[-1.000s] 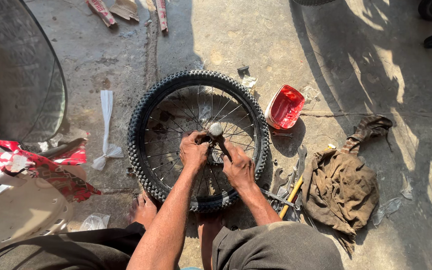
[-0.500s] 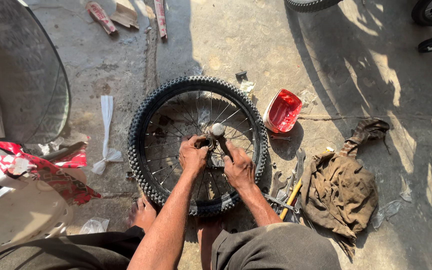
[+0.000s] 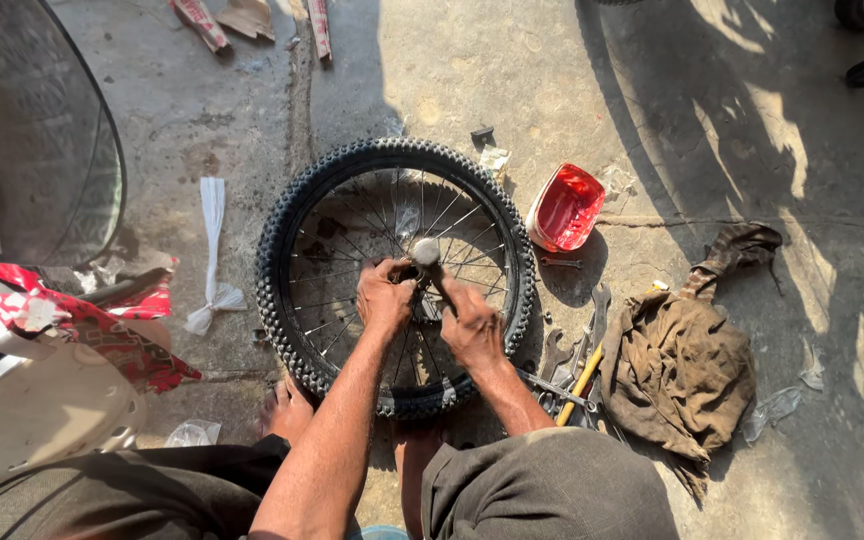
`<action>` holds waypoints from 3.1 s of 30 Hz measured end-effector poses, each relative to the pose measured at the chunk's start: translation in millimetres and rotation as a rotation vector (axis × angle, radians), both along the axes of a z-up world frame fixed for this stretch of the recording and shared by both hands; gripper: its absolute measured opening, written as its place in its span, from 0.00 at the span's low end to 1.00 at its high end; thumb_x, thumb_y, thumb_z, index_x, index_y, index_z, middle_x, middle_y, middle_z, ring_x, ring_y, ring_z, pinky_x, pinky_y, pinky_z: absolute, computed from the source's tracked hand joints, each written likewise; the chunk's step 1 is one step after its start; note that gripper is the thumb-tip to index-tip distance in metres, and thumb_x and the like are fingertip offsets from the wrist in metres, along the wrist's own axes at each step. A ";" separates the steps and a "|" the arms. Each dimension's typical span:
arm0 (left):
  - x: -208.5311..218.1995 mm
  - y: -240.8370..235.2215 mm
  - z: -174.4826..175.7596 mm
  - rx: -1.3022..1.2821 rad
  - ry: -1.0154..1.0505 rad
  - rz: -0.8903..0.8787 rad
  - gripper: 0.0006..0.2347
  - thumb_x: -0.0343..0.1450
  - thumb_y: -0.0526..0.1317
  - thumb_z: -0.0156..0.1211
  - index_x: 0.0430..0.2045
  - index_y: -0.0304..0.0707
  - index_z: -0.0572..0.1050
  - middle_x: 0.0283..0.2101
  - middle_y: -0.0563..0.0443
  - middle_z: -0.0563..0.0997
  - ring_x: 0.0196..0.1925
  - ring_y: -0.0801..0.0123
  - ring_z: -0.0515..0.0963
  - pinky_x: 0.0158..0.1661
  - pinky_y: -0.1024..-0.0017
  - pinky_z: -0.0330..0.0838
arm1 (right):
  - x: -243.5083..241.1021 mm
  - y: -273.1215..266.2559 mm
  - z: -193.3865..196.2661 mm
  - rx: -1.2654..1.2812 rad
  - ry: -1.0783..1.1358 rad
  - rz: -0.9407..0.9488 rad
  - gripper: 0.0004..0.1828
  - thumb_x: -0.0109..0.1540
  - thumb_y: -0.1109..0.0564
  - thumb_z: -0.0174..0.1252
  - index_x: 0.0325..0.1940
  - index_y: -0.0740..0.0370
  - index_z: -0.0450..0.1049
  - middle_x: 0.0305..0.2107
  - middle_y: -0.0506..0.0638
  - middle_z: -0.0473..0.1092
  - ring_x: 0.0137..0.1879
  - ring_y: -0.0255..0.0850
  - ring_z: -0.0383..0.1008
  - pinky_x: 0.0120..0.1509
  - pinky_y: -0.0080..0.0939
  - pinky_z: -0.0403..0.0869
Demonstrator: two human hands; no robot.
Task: The person is repairing a bicycle wheel hub. They use a hammer to tap a metal ring into the hub, then use a wrench to tighten a nut. They also use a rag to wipe the hub area.
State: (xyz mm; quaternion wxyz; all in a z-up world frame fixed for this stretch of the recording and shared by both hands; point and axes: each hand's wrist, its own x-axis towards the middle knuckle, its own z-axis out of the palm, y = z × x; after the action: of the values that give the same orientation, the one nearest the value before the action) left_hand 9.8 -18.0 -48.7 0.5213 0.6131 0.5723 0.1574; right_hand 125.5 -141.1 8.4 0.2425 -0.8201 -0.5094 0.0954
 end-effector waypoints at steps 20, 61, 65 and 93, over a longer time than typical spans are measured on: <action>0.2 -2.3 17.6 -0.041 0.055 0.002 0.15 0.62 0.43 0.69 0.44 0.57 0.84 0.49 0.45 0.78 0.52 0.54 0.79 0.52 0.60 0.74 | 0.1 -5.2 -8.3 -0.237 0.127 -0.050 0.32 0.63 0.66 0.55 0.72 0.52 0.64 0.49 0.62 0.73 0.30 0.47 0.78 0.29 0.43 0.79; -14.0 8.0 30.6 0.526 -0.104 -0.285 0.15 0.63 0.38 0.71 0.44 0.46 0.83 0.47 0.46 0.75 0.46 0.52 0.79 0.43 0.58 0.75 | -18.1 -39.9 30.7 0.098 0.309 -0.289 0.26 0.60 0.60 0.65 0.60 0.71 0.73 0.43 0.63 0.77 0.48 0.50 0.81 0.51 0.46 0.78; -10.5 1.0 32.0 0.434 -0.084 -0.221 0.10 0.67 0.41 0.70 0.41 0.47 0.84 0.46 0.48 0.74 0.45 0.56 0.81 0.42 0.61 0.76 | -16.7 -24.1 42.2 0.179 0.171 -0.135 0.25 0.60 0.62 0.64 0.61 0.71 0.72 0.43 0.65 0.76 0.46 0.54 0.79 0.49 0.48 0.77; 6.6 17.2 53.1 0.426 0.024 -0.234 0.11 0.65 0.40 0.71 0.40 0.45 0.84 0.44 0.40 0.72 0.43 0.49 0.79 0.42 0.57 0.76 | 10.0 7.8 19.6 0.100 0.163 -0.080 0.27 0.62 0.61 0.63 0.66 0.60 0.71 0.40 0.59 0.75 0.34 0.43 0.78 0.37 0.42 0.77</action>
State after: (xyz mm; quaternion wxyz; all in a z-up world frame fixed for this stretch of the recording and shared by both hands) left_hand 16.4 -0.8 4.4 0.3883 0.7731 0.4574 0.2057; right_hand 135.5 -133.3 27.9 0.3273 -0.8162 -0.4589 0.1267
